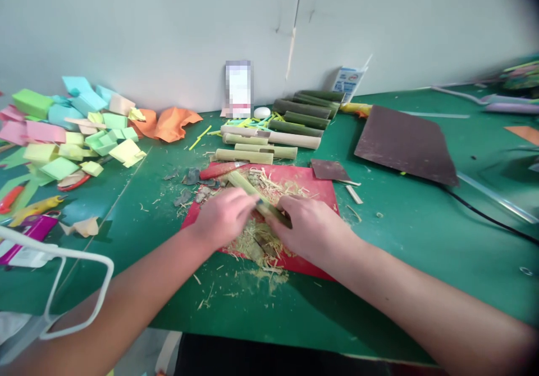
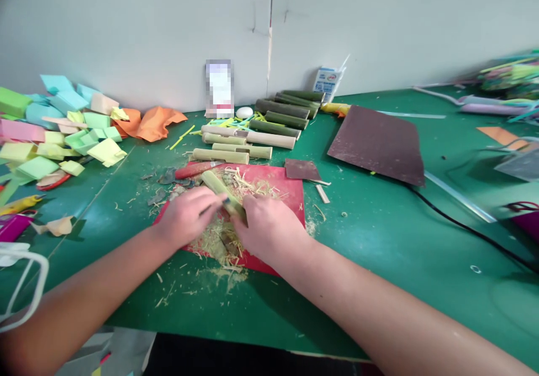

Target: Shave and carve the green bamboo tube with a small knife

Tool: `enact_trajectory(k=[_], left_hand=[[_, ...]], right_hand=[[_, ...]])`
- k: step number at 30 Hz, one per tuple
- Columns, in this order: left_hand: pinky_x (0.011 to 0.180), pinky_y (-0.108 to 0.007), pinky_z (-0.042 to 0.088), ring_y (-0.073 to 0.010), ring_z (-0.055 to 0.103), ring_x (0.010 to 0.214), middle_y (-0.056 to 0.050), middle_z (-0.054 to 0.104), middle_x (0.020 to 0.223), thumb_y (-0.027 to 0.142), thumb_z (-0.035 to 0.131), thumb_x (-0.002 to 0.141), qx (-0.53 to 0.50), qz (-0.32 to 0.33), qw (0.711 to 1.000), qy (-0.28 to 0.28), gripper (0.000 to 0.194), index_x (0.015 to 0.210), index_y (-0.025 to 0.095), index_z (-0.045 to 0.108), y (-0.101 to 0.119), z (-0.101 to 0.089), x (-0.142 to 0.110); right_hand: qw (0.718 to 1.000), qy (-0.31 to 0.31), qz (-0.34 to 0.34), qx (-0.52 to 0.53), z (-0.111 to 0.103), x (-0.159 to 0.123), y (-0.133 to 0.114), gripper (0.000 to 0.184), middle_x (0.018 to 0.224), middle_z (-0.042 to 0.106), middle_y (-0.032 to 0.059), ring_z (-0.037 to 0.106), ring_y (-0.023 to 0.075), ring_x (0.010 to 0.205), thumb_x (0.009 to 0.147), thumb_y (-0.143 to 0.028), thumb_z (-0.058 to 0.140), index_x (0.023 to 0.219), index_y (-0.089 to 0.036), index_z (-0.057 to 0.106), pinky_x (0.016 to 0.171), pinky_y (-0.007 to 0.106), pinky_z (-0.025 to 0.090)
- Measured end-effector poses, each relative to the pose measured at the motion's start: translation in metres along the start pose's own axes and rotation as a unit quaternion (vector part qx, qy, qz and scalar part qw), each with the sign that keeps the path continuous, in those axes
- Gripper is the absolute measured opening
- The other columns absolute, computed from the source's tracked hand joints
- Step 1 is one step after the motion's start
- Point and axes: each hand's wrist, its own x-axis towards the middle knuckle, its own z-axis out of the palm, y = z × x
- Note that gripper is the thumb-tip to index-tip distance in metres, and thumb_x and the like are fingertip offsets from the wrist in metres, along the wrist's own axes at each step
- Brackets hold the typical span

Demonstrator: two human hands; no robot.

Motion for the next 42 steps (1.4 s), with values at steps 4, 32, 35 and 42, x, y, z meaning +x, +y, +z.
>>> enact_trajectory(k=[4, 32, 35, 42], left_hand=[[0.071, -0.03, 0.052, -0.0174, 0.062, 0.079, -0.009, 0.066, 0.083, 0.021, 0.046, 0.091, 0.002, -0.003, 1.0, -0.008, 0.023, 0.101, 0.012, 0.066, 0.0038, 0.0005, 0.0], [0.07, -0.027, 0.053, -0.0152, 0.062, 0.077, -0.007, 0.066, 0.083, 0.022, 0.047, 0.092, -0.037, -0.015, 0.999, -0.023, 0.023, 0.103, 0.015, 0.066, 0.0018, -0.0031, -0.0003], [0.068, -0.027, 0.052, -0.0148, 0.062, 0.075, -0.006, 0.065, 0.08, 0.021, 0.045, 0.092, -0.013, -0.036, 0.999, -0.001, 0.024, 0.098, 0.015, 0.067, -0.001, -0.0028, 0.0003], [0.069, -0.027, 0.052, -0.0146, 0.062, 0.075, -0.007, 0.066, 0.082, 0.022, 0.044, 0.093, -0.005, -0.041, 0.999, -0.005, 0.025, 0.102, 0.016, 0.066, 0.0015, -0.0009, -0.0008]], right_hand=[[1.0, -0.004, -0.005, -0.001, 0.0007, 0.0005, 0.0003, 0.02, 0.067, 0.06, 0.003, 0.052, 0.0146, 0.058, 0.083, -0.034, 0.048, 0.07, -0.019, 0.053, 0.053, 0.028, 0.028], [1.0, -0.009, 0.001, -0.014, -0.0012, -0.0005, -0.0032, 0.018, 0.067, 0.059, 0.0023, 0.051, 0.0139, 0.057, 0.082, -0.032, 0.047, 0.071, -0.019, 0.053, 0.052, 0.028, 0.027], [1.0, -0.003, 0.003, -0.013, -0.0008, -0.0005, -0.0027, 0.019, 0.069, 0.06, 0.003, 0.053, 0.0146, 0.059, 0.082, -0.034, 0.047, 0.072, -0.019, 0.053, 0.052, 0.028, 0.027], [1.0, -0.002, -0.002, -0.018, -0.0002, -0.0006, -0.0034, 0.018, 0.07, 0.06, 0.0031, 0.054, 0.0151, 0.06, 0.082, -0.033, 0.047, 0.072, -0.019, 0.052, 0.052, 0.028, 0.027]])
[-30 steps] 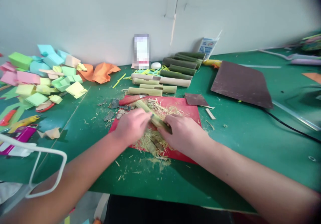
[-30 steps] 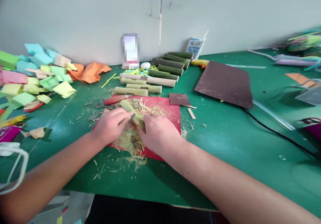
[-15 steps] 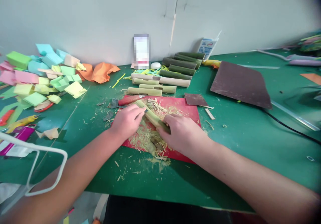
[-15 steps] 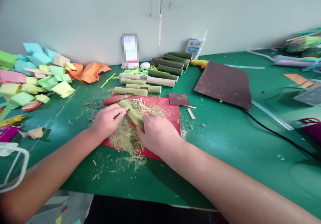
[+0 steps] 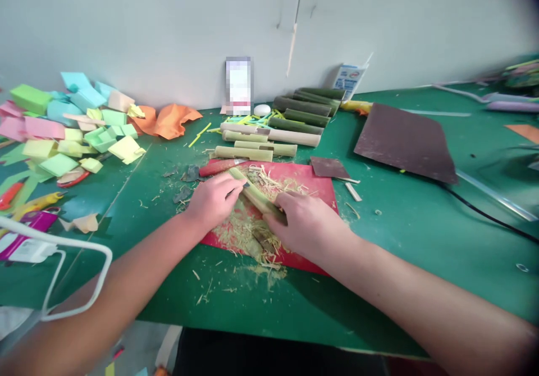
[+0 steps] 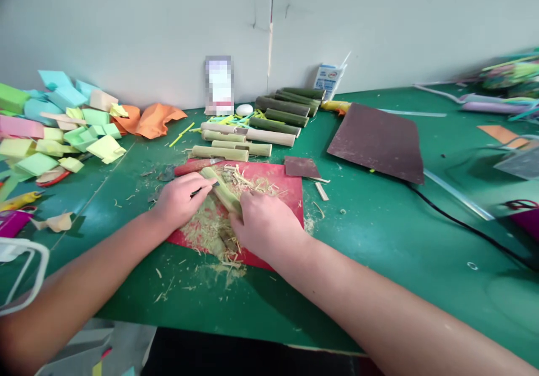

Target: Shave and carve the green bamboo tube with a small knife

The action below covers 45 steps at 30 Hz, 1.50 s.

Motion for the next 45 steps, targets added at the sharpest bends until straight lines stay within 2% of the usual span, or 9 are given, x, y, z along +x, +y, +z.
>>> enact_trajectory(k=[4, 9, 15, 22, 27, 33, 36, 41, 45], left_hand=[[0.068, -0.026, 0.051, -0.0146, 0.062, 0.075, -0.006, 0.065, 0.083, 0.022, 0.046, 0.092, -0.032, 0.051, 0.996, -0.063, 0.024, 0.105, 0.017, 0.066, -0.004, -0.001, 0.002], [0.075, -0.029, 0.051, -0.0164, 0.063, 0.08, -0.008, 0.067, 0.085, 0.023, 0.048, 0.091, 0.043, -0.039, 0.997, 0.044, 0.023, 0.098, 0.014, 0.067, -0.029, -0.006, 0.007], [0.072, -0.028, 0.052, -0.016, 0.063, 0.078, -0.008, 0.067, 0.087, 0.022, 0.048, 0.09, -0.001, 0.017, 1.0, -0.011, 0.025, 0.107, 0.014, 0.065, -0.02, -0.005, 0.002], [0.074, -0.03, 0.052, -0.0171, 0.063, 0.08, -0.008, 0.067, 0.088, 0.021, 0.05, 0.089, 0.02, -0.042, 0.999, 0.028, 0.023, 0.103, 0.015, 0.066, -0.029, -0.008, 0.005], [0.074, -0.028, 0.052, -0.017, 0.064, 0.083, -0.008, 0.067, 0.091, 0.022, 0.048, 0.09, -0.012, 0.035, 0.999, -0.037, 0.025, 0.108, 0.015, 0.064, -0.008, -0.003, 0.002], [0.075, -0.031, 0.052, -0.0189, 0.064, 0.084, -0.007, 0.068, 0.088, 0.021, 0.052, 0.088, 0.038, -0.056, 0.997, 0.028, 0.015, 0.089, 0.014, 0.065, -0.019, -0.005, 0.008], [0.075, -0.029, 0.052, -0.0164, 0.064, 0.083, -0.007, 0.068, 0.091, 0.023, 0.05, 0.09, -0.005, -0.01, 1.0, -0.014, 0.018, 0.097, 0.016, 0.065, -0.021, -0.005, 0.007], [0.075, -0.03, 0.052, -0.0176, 0.064, 0.082, -0.008, 0.068, 0.087, 0.023, 0.051, 0.089, 0.028, -0.04, 0.998, 0.045, 0.019, 0.09, 0.014, 0.067, -0.031, -0.005, 0.008], [0.076, -0.029, 0.052, -0.0158, 0.064, 0.08, -0.007, 0.068, 0.089, 0.023, 0.05, 0.09, -0.008, -0.006, 1.0, 0.01, 0.02, 0.098, 0.015, 0.066, -0.034, -0.004, 0.007]], right_hand=[[1.0, -0.016, 0.002, -0.009, -0.001, -0.001, -0.002, 0.017, 0.072, 0.061, 0.0032, 0.056, 0.0152, 0.061, 0.082, -0.032, 0.047, 0.074, -0.018, 0.053, 0.052, 0.028, 0.027], [0.999, -0.006, -0.005, -0.033, -0.003, -0.002, -0.003, 0.017, 0.076, 0.062, 0.0037, 0.059, 0.0173, 0.065, 0.082, -0.034, 0.048, 0.076, -0.018, 0.054, 0.052, 0.029, 0.029], [0.998, -0.008, 0.011, -0.056, -0.005, -0.004, -0.002, 0.021, 0.079, 0.064, 0.0039, 0.061, 0.0188, 0.066, 0.083, -0.037, 0.047, 0.08, -0.018, 0.056, 0.049, 0.029, 0.027], [0.997, 0.0, 0.004, -0.073, -0.006, -0.004, -0.005, 0.026, 0.08, 0.062, 0.0054, 0.06, 0.0192, 0.066, 0.085, -0.037, 0.043, 0.079, -0.017, 0.058, 0.048, 0.03, 0.026], [0.998, -0.009, 0.01, -0.055, -0.007, -0.004, -0.006, 0.015, 0.081, 0.061, 0.0043, 0.061, 0.0182, 0.068, 0.08, -0.031, 0.05, 0.079, -0.017, 0.056, 0.049, 0.029, 0.027], [0.998, -0.017, 0.011, -0.058, -0.007, -0.005, -0.006, 0.018, 0.082, 0.06, 0.004, 0.06, 0.0182, 0.068, 0.082, -0.034, 0.048, 0.08, -0.018, 0.055, 0.049, 0.029, 0.026], [0.999, -0.017, 0.008, -0.051, -0.007, -0.005, -0.006, 0.014, 0.082, 0.06, 0.0037, 0.06, 0.0183, 0.068, 0.08, -0.031, 0.05, 0.08, -0.018, 0.055, 0.05, 0.029, 0.028], [0.999, -0.018, 0.005, -0.045, -0.008, -0.005, -0.005, 0.014, 0.083, 0.06, 0.0045, 0.06, 0.0187, 0.071, 0.081, -0.03, 0.049, 0.08, -0.017, 0.055, 0.053, 0.029, 0.032], [0.999, -0.026, 0.008, -0.045, -0.01, -0.005, -0.006, 0.012, 0.082, 0.06, 0.0042, 0.06, 0.0186, 0.071, 0.08, -0.028, 0.051, 0.081, -0.017, 0.056, 0.053, 0.029, 0.033]])
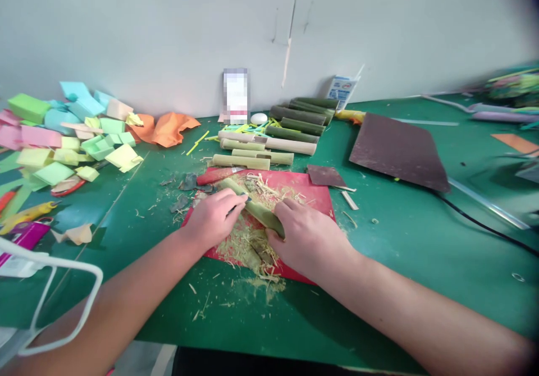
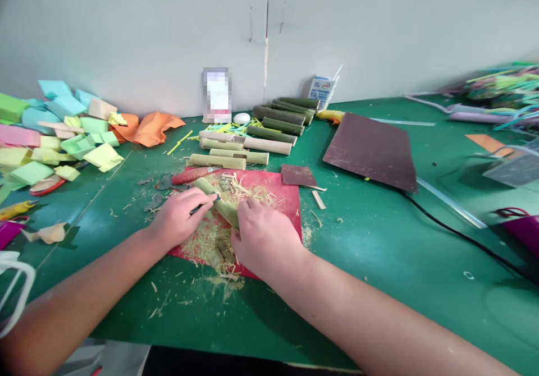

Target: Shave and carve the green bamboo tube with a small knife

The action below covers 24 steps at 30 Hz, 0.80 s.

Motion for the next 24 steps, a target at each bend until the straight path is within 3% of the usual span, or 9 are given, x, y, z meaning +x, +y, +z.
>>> enact_trajectory(k=[3, 7, 10, 13, 17, 21, 24], left_hand=[[0.077, -0.029, 0.052, -0.0161, 0.064, 0.081, -0.006, 0.068, 0.087, 0.024, 0.05, 0.089, 0.017, -0.018, 0.999, 0.038, 0.019, 0.094, 0.017, 0.067, -0.0011, -0.0001, -0.0009], [0.077, -0.029, 0.052, -0.0158, 0.064, 0.081, -0.007, 0.068, 0.089, 0.023, 0.05, 0.089, 0.011, -0.013, 1.0, 0.011, 0.019, 0.096, 0.016, 0.067, -0.0044, -0.0018, 0.0009], [0.074, -0.029, 0.052, -0.0163, 0.064, 0.078, -0.006, 0.068, 0.084, 0.024, 0.051, 0.089, 0.021, -0.03, 0.998, 0.047, 0.019, 0.087, 0.016, 0.068, -0.0051, -0.0026, 0.0019], [0.075, -0.028, 0.052, -0.0155, 0.064, 0.079, -0.006, 0.068, 0.087, 0.023, 0.049, 0.09, 0.002, -0.005, 1.0, 0.01, 0.019, 0.095, 0.016, 0.067, -0.0029, -0.0019, 0.0011], [0.078, -0.03, 0.052, -0.0169, 0.064, 0.084, -0.007, 0.069, 0.089, 0.023, 0.05, 0.089, 0.021, -0.023, 0.999, 0.043, 0.018, 0.091, 0.016, 0.067, -0.0027, -0.0011, 0.0012], [0.078, -0.029, 0.053, -0.016, 0.065, 0.084, -0.006, 0.069, 0.092, 0.023, 0.051, 0.089, -0.016, -0.004, 1.0, 0.003, 0.018, 0.095, 0.017, 0.067, -0.0079, -0.0021, 0.0012], [0.078, -0.031, 0.052, -0.0174, 0.065, 0.084, -0.007, 0.07, 0.089, 0.024, 0.051, 0.088, 0.008, -0.021, 0.999, 0.048, 0.018, 0.091, 0.017, 0.067, -0.009, -0.0025, -0.0001]], right_hand=[[1.0, 0.002, 0.006, -0.013, -0.0009, -0.0003, -0.0008, 0.014, 0.083, 0.06, 0.0046, 0.061, 0.0193, 0.072, 0.08, -0.031, 0.05, 0.082, -0.018, 0.056, 0.051, 0.03, 0.032], [1.0, 0.003, 0.002, -0.025, -0.0007, -0.0006, -0.0007, 0.014, 0.083, 0.06, 0.0041, 0.061, 0.0193, 0.07, 0.079, -0.031, 0.052, 0.082, -0.018, 0.056, 0.05, 0.03, 0.03], [0.999, 0.012, -0.002, -0.03, -0.001, -0.0008, -0.0007, 0.014, 0.082, 0.06, 0.0041, 0.061, 0.0197, 0.071, 0.079, -0.031, 0.052, 0.082, -0.018, 0.056, 0.05, 0.03, 0.031], [1.0, 0.004, -0.009, -0.029, -0.0022, -0.0011, -0.0013, 0.013, 0.082, 0.06, 0.0043, 0.061, 0.0197, 0.072, 0.078, -0.029, 0.053, 0.083, -0.017, 0.056, 0.053, 0.029, 0.033], [1.0, -0.005, -0.003, -0.029, -0.0037, -0.0018, -0.0017, 0.015, 0.085, 0.061, 0.005, 0.062, 0.0206, 0.075, 0.079, -0.031, 0.053, 0.084, -0.018, 0.056, 0.054, 0.03, 0.035], [0.999, -0.007, -0.009, -0.032, -0.0038, -0.0022, -0.0016, 0.014, 0.085, 0.061, 0.0055, 0.062, 0.0209, 0.077, 0.079, -0.029, 0.053, 0.085, -0.017, 0.056, 0.056, 0.03, 0.037], [0.999, 0.0, -0.01, -0.032, -0.0034, -0.002, -0.0014, 0.014, 0.085, 0.061, 0.0054, 0.061, 0.0209, 0.078, 0.078, -0.029, 0.053, 0.085, -0.017, 0.056, 0.057, 0.03, 0.038]])
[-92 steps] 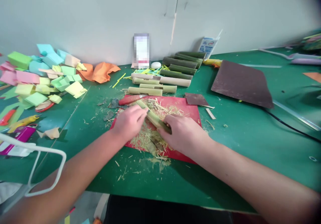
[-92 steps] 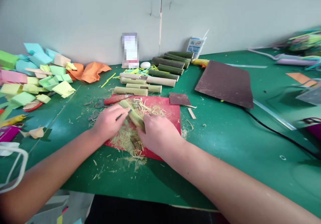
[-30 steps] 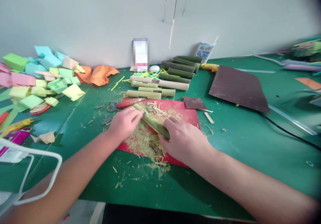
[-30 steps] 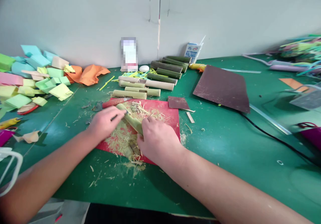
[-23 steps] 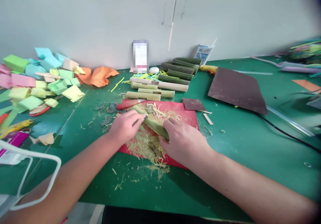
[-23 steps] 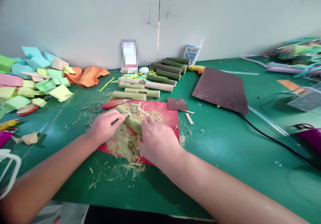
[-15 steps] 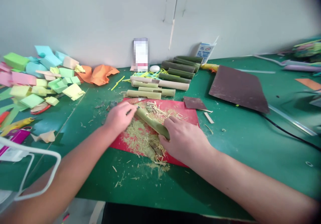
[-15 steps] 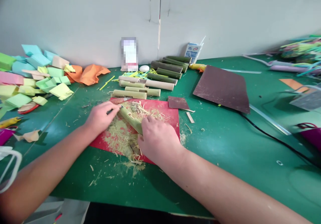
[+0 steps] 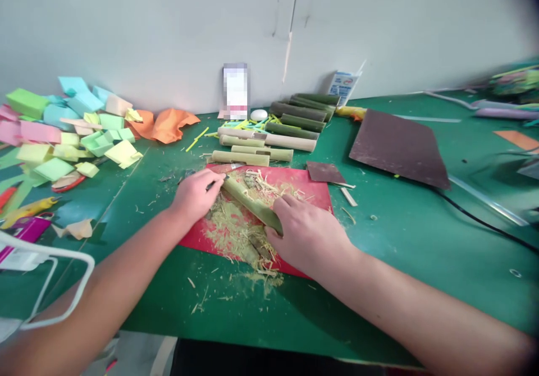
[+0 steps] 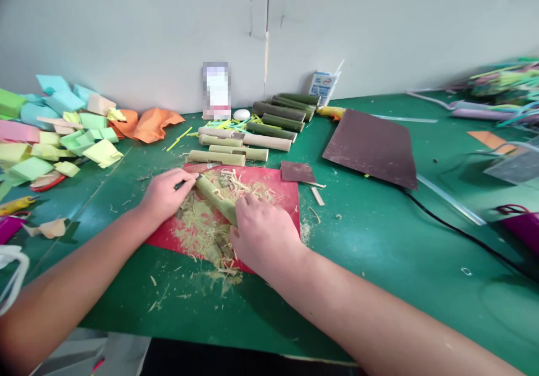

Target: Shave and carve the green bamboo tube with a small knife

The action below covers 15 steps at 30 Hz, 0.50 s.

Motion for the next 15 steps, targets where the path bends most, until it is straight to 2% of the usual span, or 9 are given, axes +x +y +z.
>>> enact_trajectory(k=[3, 7, 13, 15], left_hand=[[0.078, -0.029, 0.052, -0.0161, 0.065, 0.083, -0.007, 0.069, 0.092, 0.023, 0.051, 0.089, -0.014, 0.019, 0.999, -0.047, 0.019, 0.098, 0.017, 0.066, 0.003, 0.0005, -0.0011], [0.077, -0.029, 0.052, -0.0169, 0.065, 0.083, -0.007, 0.069, 0.09, 0.023, 0.051, 0.089, 0.002, 0.008, 1.0, -0.02, 0.018, 0.093, 0.016, 0.067, 0.0019, 0.0005, 0.0006], [0.078, -0.029, 0.052, -0.017, 0.065, 0.083, -0.007, 0.069, 0.09, 0.023, 0.051, 0.088, 0.004, 0.001, 1.0, -0.022, 0.018, 0.093, 0.017, 0.067, -0.0016, 0.0003, 0.0005], [0.078, -0.028, 0.052, -0.0167, 0.065, 0.084, -0.007, 0.069, 0.093, 0.023, 0.051, 0.088, 0.016, 0.02, 0.999, -0.047, 0.019, 0.097, 0.017, 0.067, -0.0004, 0.0004, -0.0002]], right_hand=[[1.0, -0.002, 0.001, 0.002, 0.0003, 0.0004, 0.0001, 0.014, 0.084, 0.061, 0.0052, 0.061, 0.0205, 0.076, 0.078, -0.029, 0.053, 0.086, -0.017, 0.056, 0.056, 0.029, 0.038], [1.0, -0.008, 0.002, 0.001, -0.0001, 0.0005, -0.0002, 0.014, 0.086, 0.06, 0.006, 0.061, 0.021, 0.078, 0.079, -0.029, 0.052, 0.086, -0.017, 0.056, 0.057, 0.03, 0.038], [1.0, -0.007, -0.002, -0.001, -0.0005, -0.0001, -0.001, 0.014, 0.086, 0.06, 0.0065, 0.061, 0.0213, 0.079, 0.079, -0.028, 0.052, 0.087, -0.017, 0.056, 0.059, 0.03, 0.039], [1.0, -0.004, -0.002, -0.005, -0.0003, -0.0002, -0.0012, 0.014, 0.084, 0.06, 0.0062, 0.061, 0.0209, 0.078, 0.079, -0.028, 0.052, 0.087, -0.017, 0.056, 0.058, 0.029, 0.039]])
